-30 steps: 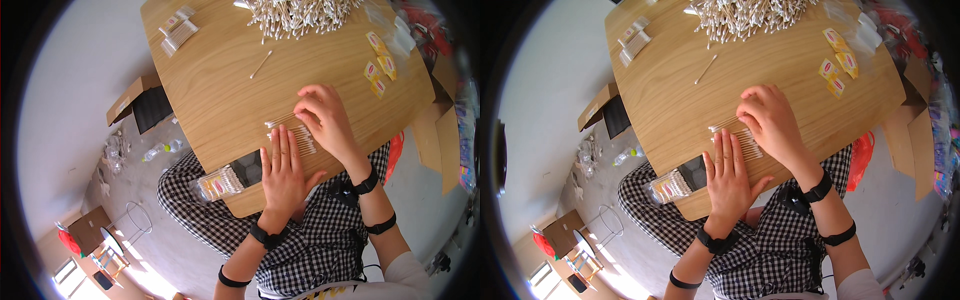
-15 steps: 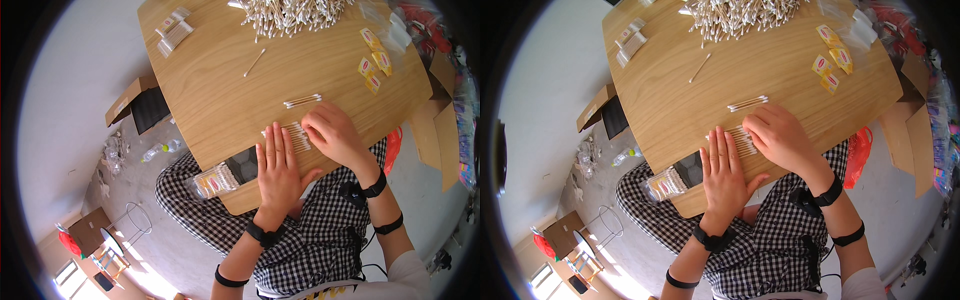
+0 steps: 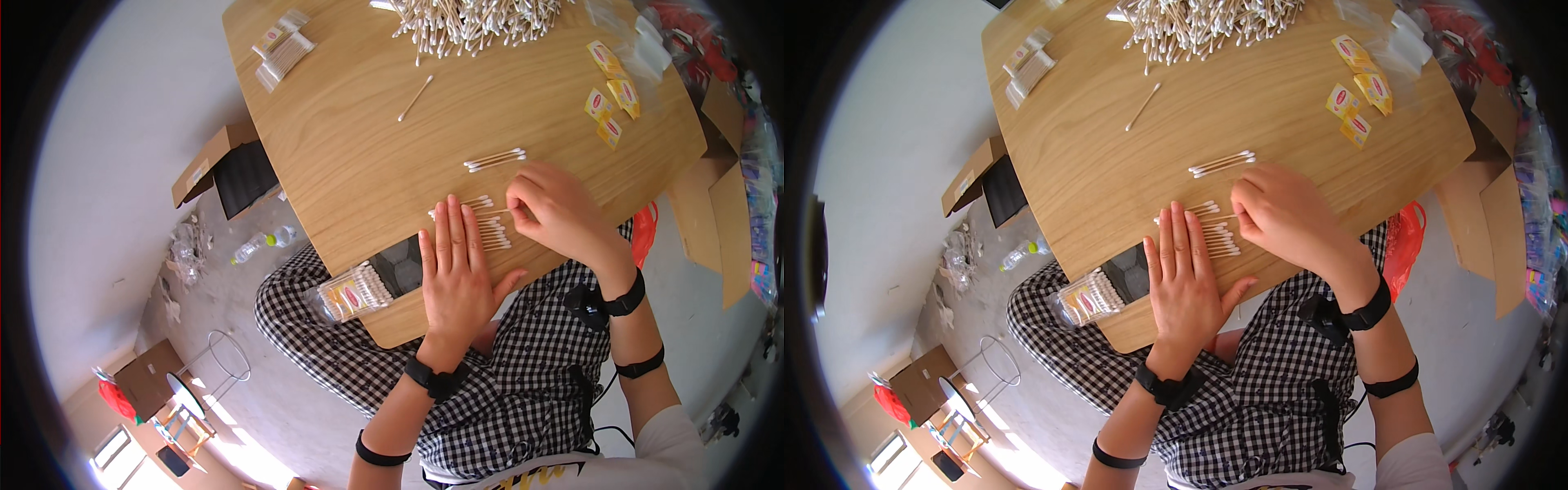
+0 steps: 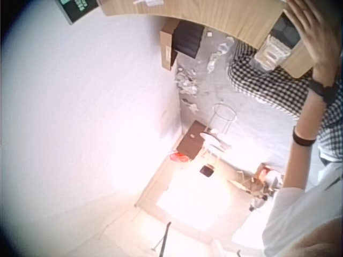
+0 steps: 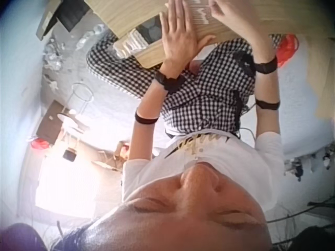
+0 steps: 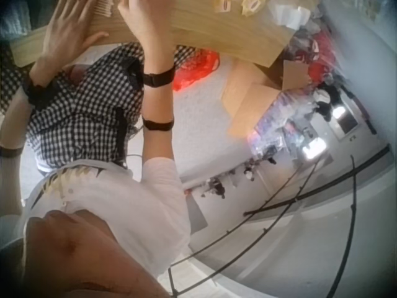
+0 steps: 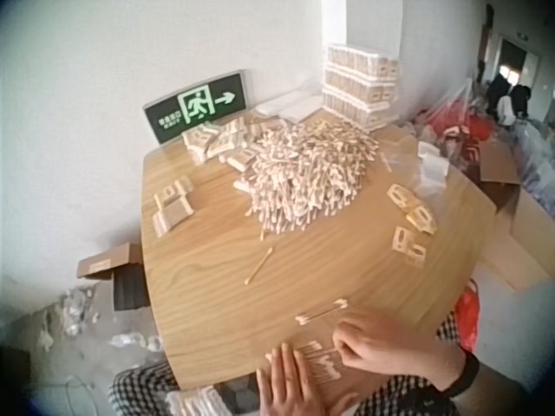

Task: The recorder is sorting cotton swabs and placing them into small plastic containers.

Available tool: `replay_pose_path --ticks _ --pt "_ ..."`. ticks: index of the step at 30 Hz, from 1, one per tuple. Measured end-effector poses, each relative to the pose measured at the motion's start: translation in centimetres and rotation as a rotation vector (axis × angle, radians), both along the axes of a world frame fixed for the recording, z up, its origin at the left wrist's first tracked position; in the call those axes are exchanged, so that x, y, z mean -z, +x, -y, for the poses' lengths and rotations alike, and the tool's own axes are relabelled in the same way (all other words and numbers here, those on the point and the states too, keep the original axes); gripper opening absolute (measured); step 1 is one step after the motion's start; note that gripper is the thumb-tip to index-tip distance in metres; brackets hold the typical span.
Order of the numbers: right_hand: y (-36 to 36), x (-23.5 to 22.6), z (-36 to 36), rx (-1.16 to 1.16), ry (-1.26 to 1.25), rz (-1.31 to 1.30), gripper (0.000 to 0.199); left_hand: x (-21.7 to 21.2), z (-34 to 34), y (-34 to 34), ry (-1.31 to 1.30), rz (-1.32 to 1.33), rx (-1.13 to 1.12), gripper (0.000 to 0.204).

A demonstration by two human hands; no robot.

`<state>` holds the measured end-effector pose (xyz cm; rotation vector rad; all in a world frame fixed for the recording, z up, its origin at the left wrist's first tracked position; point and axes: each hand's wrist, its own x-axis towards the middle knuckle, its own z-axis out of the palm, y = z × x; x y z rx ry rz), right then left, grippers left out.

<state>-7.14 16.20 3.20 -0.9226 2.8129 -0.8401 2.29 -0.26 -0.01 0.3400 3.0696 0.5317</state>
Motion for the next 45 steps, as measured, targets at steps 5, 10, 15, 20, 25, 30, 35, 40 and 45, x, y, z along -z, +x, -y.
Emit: replay_pose_path --ticks 5,10,15,20,25,30,35,40,45 --pt "2.2 -1.7 -5.9 0.161 0.019 0.053 0.015 0.0 0.0 0.1 0.040 -0.045 -0.025 0.100" --pt "7.2 -2.7 -13.2 0.525 -0.082 0.132 0.014 -0.5 0.5 0.5 0.076 -0.080 -0.034 0.089" --pt "12.5 -1.2 -22.5 0.806 -0.028 0.257 0.011 -2.3 0.7 -2.6 0.063 -0.132 -0.008 0.066" --pt "16.0 3.3 -26.6 0.839 0.249 0.216 0.009 -2.0 -0.5 -5.5 0.006 -0.144 0.070 0.054" --pt "13.9 2.4 -22.2 0.855 0.138 0.245 0.015 -2.2 0.4 -5.3 -0.035 -0.154 0.084 0.046" --pt "11.0 1.0 -16.0 0.743 -0.019 0.029 0.016 -3.4 2.3 -3.1 0.040 -0.104 0.023 0.037" --pt "7.8 0.0 -6.5 0.667 -0.784 0.146 0.026 -3.1 3.5 -0.8 0.516 -0.038 -0.211 0.044" --pt "5.1 2.0 2.3 0.400 -1.102 0.345 0.051 -1.0 1.2 -0.6 1.458 -0.094 -0.534 0.063" --pt "5.2 2.8 5.6 0.306 -1.147 0.484 0.055 -0.9 -1.0 -0.8 1.497 -0.069 -0.503 0.069"
